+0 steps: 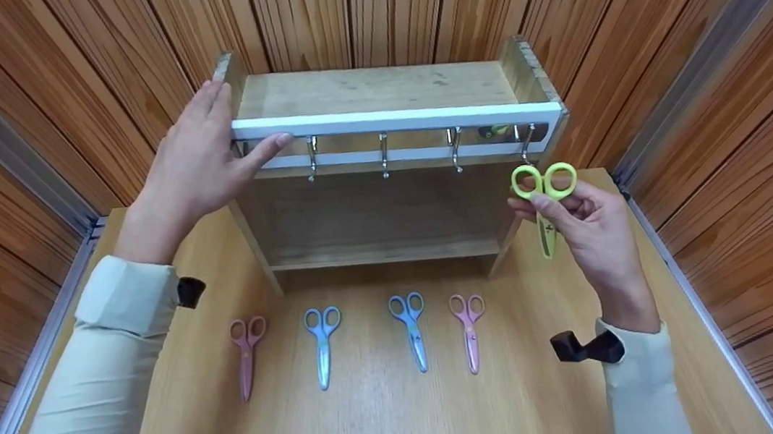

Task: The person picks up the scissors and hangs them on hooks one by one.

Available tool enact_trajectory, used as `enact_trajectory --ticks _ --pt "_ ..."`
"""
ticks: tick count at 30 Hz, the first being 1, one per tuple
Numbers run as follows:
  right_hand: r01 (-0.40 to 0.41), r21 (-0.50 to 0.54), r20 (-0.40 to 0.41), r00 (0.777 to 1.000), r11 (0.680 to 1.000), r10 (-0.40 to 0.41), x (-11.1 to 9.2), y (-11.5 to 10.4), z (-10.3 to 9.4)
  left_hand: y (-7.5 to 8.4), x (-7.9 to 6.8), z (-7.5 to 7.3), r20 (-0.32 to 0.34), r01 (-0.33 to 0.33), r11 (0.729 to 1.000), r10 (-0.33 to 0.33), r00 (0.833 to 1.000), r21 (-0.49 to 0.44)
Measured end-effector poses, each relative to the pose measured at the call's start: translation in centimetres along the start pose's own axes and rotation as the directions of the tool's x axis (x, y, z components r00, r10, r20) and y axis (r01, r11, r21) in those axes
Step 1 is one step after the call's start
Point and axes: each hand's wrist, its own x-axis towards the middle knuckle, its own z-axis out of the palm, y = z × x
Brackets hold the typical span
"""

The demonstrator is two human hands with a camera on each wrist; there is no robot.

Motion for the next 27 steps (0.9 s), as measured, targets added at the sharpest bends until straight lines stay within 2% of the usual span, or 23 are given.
enact_trajectory --ticks 16,27 --pt "-0.014 0.113 -0.065 0.998 0.994 0.022 0.9 1.2 -0.2 -0.1 0.3 0.2 -0.011 -0.020 1.000 0.020 1.000 -0.008" --pt "-0.064 0.178 -0.044 0.996 0.982 0.073 1.2 2.3 -0.3 0.0 0.4 0.3 -0.010 -0.021 1.000 0.021 1.000 -0.013"
